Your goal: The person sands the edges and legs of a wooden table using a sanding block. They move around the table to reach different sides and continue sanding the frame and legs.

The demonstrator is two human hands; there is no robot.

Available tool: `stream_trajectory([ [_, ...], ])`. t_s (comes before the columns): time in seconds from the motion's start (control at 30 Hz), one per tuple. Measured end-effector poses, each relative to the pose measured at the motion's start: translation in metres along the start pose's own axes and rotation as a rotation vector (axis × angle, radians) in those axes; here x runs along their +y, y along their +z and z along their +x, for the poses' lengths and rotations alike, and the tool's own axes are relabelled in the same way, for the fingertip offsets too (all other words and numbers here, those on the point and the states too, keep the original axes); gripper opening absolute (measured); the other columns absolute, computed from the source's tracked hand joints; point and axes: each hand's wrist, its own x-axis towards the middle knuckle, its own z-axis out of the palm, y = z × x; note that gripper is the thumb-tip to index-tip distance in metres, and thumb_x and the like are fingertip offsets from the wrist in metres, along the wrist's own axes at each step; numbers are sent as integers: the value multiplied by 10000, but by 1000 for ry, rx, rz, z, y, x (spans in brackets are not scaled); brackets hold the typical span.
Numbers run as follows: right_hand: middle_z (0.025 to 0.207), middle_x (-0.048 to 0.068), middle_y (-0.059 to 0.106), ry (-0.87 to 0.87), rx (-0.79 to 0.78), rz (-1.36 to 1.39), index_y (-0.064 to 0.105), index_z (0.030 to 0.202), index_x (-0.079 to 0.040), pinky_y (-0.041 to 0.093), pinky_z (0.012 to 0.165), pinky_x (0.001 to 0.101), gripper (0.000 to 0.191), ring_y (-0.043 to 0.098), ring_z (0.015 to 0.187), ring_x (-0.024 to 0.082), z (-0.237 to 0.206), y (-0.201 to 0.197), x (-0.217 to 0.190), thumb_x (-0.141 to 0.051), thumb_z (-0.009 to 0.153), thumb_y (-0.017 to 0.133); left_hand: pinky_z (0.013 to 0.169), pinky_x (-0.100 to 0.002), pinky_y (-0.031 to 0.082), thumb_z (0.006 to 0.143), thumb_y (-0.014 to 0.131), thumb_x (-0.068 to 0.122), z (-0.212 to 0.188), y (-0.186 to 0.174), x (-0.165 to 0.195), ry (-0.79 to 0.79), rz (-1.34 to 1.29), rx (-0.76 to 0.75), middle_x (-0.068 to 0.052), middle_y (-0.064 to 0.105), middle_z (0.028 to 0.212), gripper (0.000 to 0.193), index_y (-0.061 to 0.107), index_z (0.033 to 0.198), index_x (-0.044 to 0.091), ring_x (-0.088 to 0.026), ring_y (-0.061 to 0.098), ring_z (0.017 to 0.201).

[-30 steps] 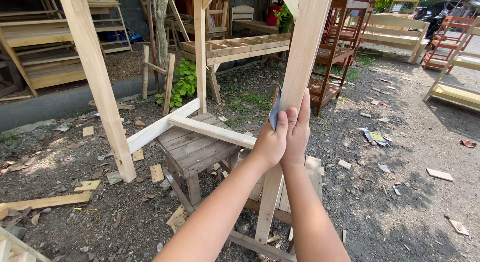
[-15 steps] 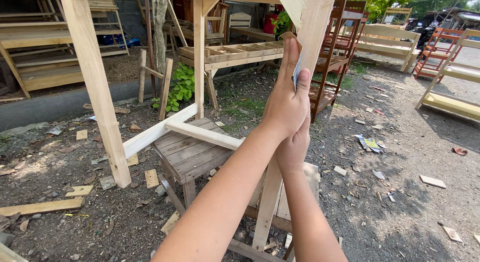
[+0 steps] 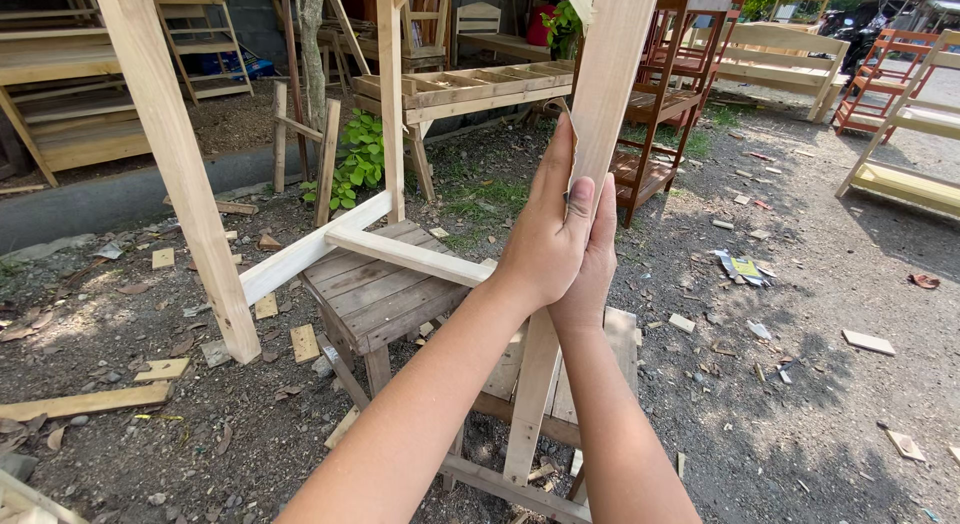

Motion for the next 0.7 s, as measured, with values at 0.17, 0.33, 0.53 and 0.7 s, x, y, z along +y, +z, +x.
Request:
stream_trajectory([
  [0.17,1515,94,589,99,2,57,318,1613,-130,564,960,327,521,688,1221,204,2,0,-5,-291,1124,397,1310,-455,268,1139,321,463,13,4,-17,-55,-241,-6,-196,214,1733,693,46,1679,128,-376,256,1619],
  [0.33,1537,157,546,-85,7,39,306,1614,-70,514,1055,363,630,624,1319,267,0,0,-9,-364,1095,509,1320,-466,159,1144,260,490,17,13,-27,96,-112,21,-211,45,1777,733,-50,1687,107,-402,87,1653],
  [0.53,1515,126,605,69,42,31,357,1620,-113,532,1036,338,544,656,1319,247,-1,-1,-10,-309,1124,464,1274,-459,263,1100,269,520,36,15,-11,-63,-219,78,-210,128,1731,751,23,1668,95,-395,199,1594],
  [0.7,1493,171,570,-32,14,27,290,1599,-74,516,1023,355,708,635,1284,280,0,-3,-8,-271,1012,634,1268,-464,274,1108,246,537,19,18,-13,-23,-147,109,-222,228,1718,739,91,1666,79,-406,261,1588],
])
